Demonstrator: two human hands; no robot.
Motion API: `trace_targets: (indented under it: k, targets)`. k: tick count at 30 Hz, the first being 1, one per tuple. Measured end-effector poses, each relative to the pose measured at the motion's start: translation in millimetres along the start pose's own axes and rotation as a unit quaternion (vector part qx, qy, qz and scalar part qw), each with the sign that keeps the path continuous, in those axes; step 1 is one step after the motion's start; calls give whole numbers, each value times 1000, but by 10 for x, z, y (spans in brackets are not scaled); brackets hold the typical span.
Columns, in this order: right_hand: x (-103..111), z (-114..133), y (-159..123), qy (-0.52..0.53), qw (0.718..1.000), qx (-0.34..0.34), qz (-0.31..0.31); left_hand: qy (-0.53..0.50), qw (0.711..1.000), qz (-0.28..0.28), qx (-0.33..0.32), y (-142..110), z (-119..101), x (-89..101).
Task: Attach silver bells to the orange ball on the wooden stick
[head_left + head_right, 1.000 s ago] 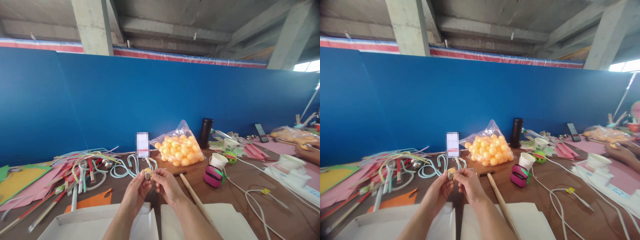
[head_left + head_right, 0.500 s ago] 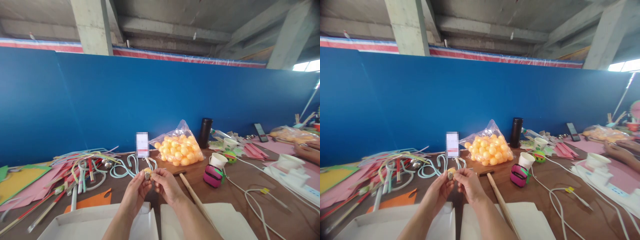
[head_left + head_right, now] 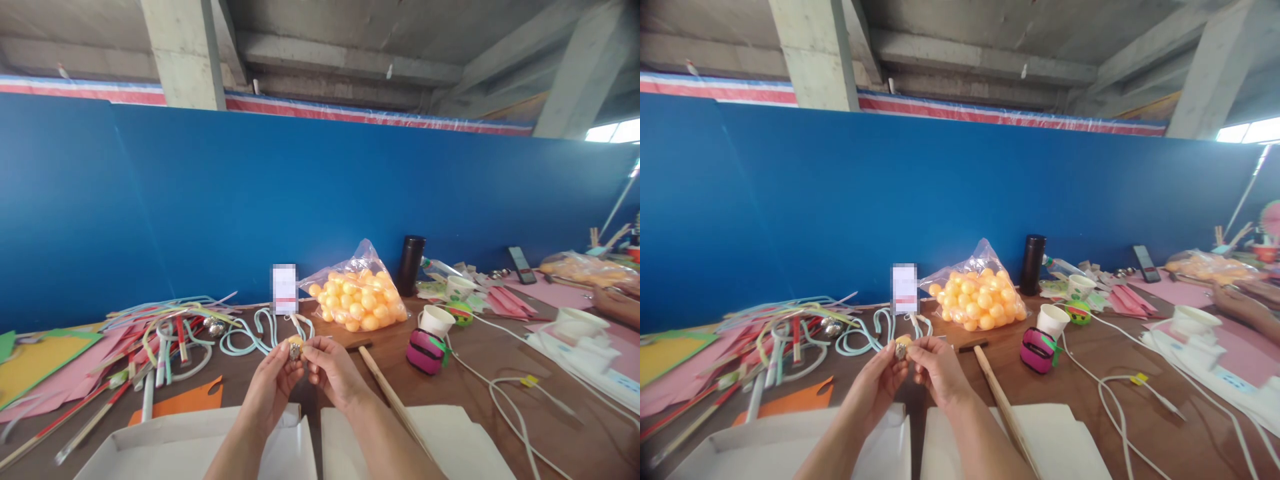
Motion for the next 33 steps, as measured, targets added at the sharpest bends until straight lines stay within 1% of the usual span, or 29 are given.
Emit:
trace_targets:
  k: [4, 15, 33]
  targets:
    - [-10, 3, 2, 5, 1000, 1, 3, -1, 1000, 8, -1, -23, -4, -8]
    - [-12, -8, 2, 15, 1000, -1, 7, -11, 1000, 1, 7, -31, -28, -47]
    - [-27, 17, -14, 17, 1000, -9, 13, -8, 1000, 3, 10, -44, -35, -44]
Point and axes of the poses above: each hand's wrist, its own y-axis towards the middle knuckle, its own x-axis out of the back of the hand, z = x × y, the point moved 1 cm from there along y, towards the middle knuckle, and after that the axes turned 5 degrees about y, right-handed, at the moved point
